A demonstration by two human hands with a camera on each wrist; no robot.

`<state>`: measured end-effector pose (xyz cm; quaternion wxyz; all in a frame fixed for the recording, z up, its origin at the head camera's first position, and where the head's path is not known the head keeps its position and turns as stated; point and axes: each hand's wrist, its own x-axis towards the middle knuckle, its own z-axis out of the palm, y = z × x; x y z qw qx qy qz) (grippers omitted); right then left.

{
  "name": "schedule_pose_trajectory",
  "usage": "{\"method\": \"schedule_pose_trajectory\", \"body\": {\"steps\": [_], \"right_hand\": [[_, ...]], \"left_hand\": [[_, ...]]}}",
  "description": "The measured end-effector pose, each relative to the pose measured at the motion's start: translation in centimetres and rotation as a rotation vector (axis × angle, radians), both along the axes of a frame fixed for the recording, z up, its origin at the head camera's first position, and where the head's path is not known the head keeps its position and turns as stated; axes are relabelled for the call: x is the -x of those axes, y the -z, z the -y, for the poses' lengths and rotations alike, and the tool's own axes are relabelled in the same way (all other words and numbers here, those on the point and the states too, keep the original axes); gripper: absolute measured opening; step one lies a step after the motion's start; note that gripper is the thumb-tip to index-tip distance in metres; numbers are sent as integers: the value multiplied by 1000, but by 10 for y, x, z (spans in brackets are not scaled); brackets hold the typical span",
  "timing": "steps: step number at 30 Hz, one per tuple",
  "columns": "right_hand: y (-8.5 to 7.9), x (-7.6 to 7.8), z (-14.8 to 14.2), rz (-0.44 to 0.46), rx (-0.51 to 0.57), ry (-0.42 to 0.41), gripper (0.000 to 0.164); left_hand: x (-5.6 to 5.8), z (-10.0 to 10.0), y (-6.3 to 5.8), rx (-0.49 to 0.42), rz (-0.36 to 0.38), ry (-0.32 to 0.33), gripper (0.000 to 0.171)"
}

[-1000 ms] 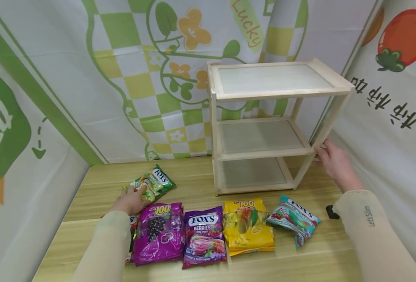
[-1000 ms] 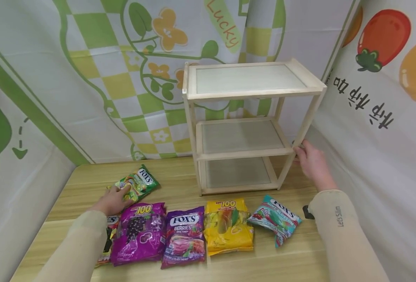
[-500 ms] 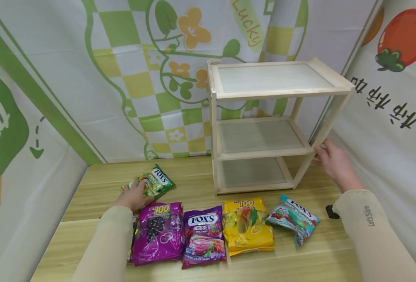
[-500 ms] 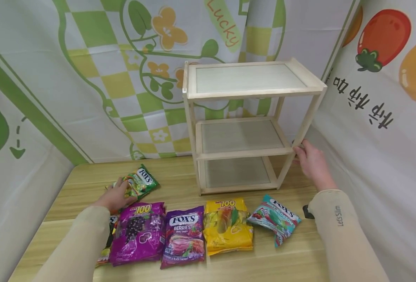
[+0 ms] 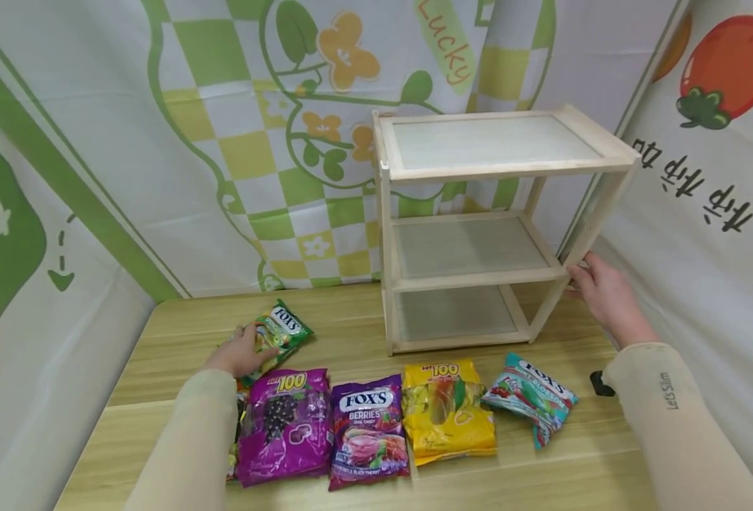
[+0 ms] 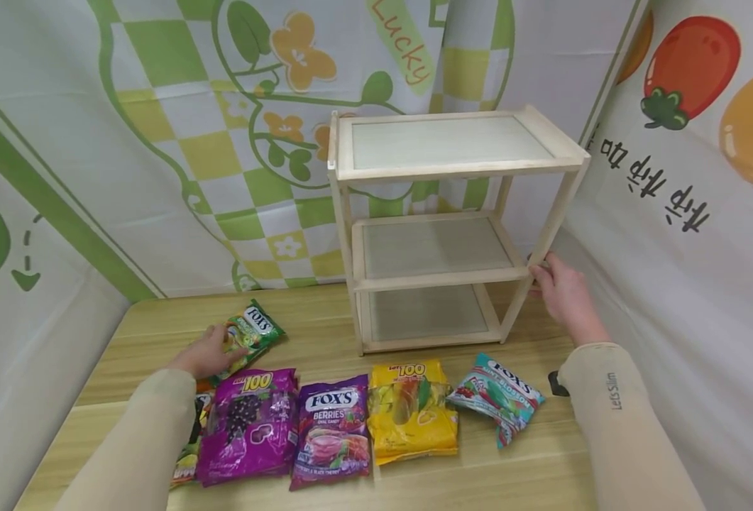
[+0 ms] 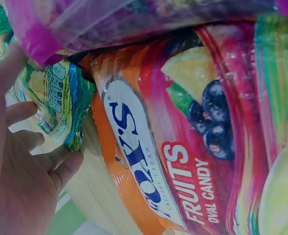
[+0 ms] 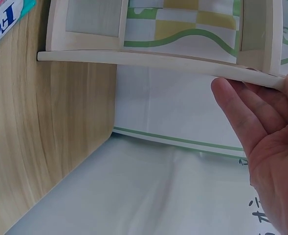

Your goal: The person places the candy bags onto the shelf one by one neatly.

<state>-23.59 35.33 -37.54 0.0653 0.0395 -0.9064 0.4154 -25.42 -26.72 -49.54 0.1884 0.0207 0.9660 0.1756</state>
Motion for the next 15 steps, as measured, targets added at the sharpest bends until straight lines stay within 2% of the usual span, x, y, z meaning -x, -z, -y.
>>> {"method": "schedule_pose_trajectory", "body": {"steps": [5,10,15], "right_hand": [[0,0,-1,-2,-19,-1,50],[0,0,-1,-15,-28,-2,48],[1,0,-2,-23,-30,0,47]], "left_hand": [[2,2,2,18,-10,-34,80],[-1,2,2,50,-13,-97,95],[-1,2,1,55,-19,-108,106]]}}
